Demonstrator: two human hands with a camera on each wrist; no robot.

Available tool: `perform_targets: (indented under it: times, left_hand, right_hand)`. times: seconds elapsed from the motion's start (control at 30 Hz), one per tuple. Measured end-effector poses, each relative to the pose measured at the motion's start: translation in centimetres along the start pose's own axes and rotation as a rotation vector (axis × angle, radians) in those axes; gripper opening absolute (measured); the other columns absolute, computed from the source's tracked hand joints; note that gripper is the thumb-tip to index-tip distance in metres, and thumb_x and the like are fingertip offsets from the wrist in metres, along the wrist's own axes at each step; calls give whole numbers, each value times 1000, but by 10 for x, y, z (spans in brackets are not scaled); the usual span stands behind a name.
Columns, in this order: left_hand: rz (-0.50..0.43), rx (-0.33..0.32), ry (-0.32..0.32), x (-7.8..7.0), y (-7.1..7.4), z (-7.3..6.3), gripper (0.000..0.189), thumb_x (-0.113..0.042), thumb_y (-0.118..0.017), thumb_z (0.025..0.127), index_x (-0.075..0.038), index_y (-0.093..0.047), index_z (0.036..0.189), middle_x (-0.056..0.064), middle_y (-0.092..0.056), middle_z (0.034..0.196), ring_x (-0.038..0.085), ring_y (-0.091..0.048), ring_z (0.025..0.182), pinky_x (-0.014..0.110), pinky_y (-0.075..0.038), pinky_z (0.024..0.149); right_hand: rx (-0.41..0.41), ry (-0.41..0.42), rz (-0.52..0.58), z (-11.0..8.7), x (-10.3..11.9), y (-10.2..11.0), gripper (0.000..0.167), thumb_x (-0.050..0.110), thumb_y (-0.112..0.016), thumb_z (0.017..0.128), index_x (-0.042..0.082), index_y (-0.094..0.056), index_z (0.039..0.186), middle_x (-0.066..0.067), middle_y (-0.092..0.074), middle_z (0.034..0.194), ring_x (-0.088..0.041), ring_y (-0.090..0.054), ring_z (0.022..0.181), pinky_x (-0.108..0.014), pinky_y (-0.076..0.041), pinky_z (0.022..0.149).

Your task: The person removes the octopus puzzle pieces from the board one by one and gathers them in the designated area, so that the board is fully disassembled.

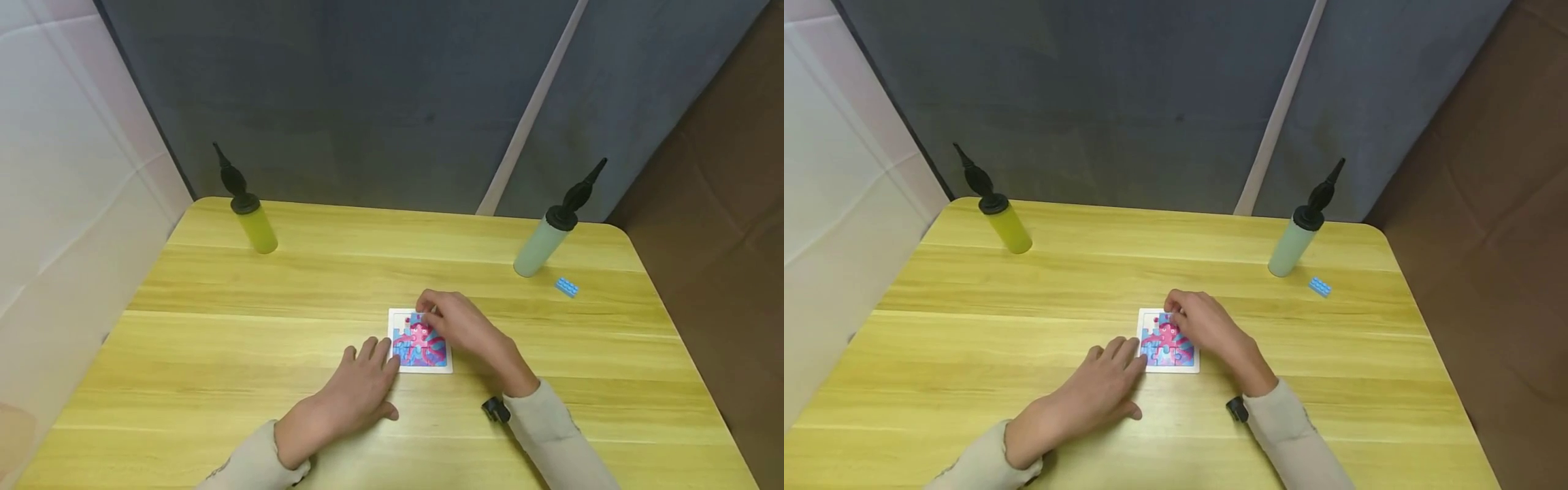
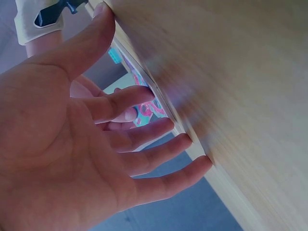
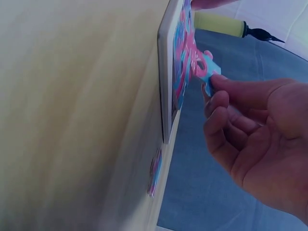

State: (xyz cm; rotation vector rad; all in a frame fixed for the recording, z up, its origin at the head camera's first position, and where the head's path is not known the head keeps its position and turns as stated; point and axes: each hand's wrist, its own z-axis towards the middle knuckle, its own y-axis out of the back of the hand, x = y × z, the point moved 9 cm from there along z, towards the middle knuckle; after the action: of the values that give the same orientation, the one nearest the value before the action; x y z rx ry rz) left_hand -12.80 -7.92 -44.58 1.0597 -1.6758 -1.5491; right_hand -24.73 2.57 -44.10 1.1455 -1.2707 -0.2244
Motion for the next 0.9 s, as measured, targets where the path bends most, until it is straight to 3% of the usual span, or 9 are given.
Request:
perform_targets:
  times: [0.5,0.9]
  left_hand:
    - [-8,-3,-6,-1,1,0,72,-60,-80,79,-6,-60,122,15,-53,134,34,-51,122,53,-50,92]
    - [-1,6,4,0,-1,0,70,-60,-80,78,-7,-60,120,15,-53,134,34,-51,122,53,-50,93]
  right_hand:
    - [0,23,5,-2,-3,10,6,15,-67,100,20,-69,105,3,-70,95,-15,-60,85,-30,-52,78]
    - [-8,41,53,-11,-15,40,6,14,-66,101,17,-70,103,-3,-70,94,-18,-61,81,-31,-53,66]
